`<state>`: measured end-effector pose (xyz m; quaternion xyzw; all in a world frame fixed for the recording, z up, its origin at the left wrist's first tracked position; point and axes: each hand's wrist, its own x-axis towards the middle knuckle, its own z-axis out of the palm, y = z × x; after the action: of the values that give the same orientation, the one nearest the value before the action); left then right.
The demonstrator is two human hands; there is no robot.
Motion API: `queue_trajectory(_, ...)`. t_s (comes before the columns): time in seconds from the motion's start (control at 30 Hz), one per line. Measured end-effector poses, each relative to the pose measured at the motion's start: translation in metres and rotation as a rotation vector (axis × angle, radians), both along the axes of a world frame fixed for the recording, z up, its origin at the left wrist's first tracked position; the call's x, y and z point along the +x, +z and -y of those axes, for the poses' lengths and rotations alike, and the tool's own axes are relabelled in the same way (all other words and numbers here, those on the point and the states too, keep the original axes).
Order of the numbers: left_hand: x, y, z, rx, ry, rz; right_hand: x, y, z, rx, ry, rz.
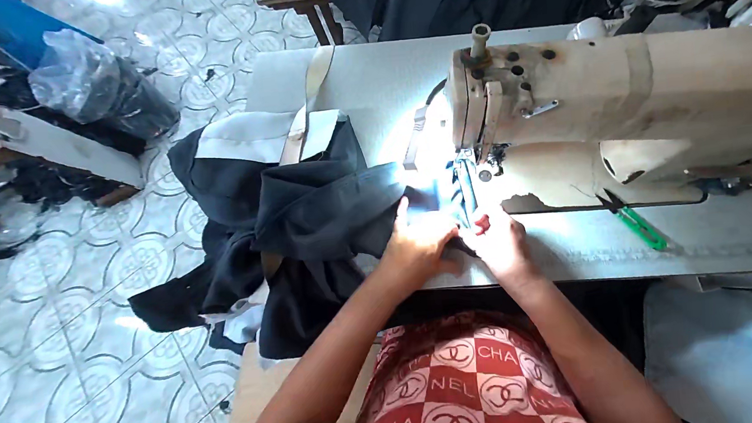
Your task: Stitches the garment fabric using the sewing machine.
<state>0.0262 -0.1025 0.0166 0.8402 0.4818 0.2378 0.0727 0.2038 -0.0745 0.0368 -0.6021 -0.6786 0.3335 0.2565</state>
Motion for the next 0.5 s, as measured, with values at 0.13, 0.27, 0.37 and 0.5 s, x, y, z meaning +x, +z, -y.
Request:
queue_trajectory(0.13, -0.001, -0.006, -0.013, 0.092, 0.030, -0.044, 0.009, 0.003, -0.007, -0.053, 0.000, -0.135)
queue_trajectory(0.27, 0.001, 0.017, -0.018, 0.022, -0.015, -0.163, 0.008, 0.006, -0.008, -0.129, -0.007, -0.199)
queue_trajectory(0.37, 0.005, 0.030, -0.014, -0.069, 0.005, -0.236, 0.006, 0.005, -0.007, -0.157, -0.001, -0.184)
queue_trajectory(0.5, 0.010, 0.033, -0.008, -0.098, 0.040, -0.281, 0.004, 0.001, -0.005, -0.110, 0.046, -0.064)
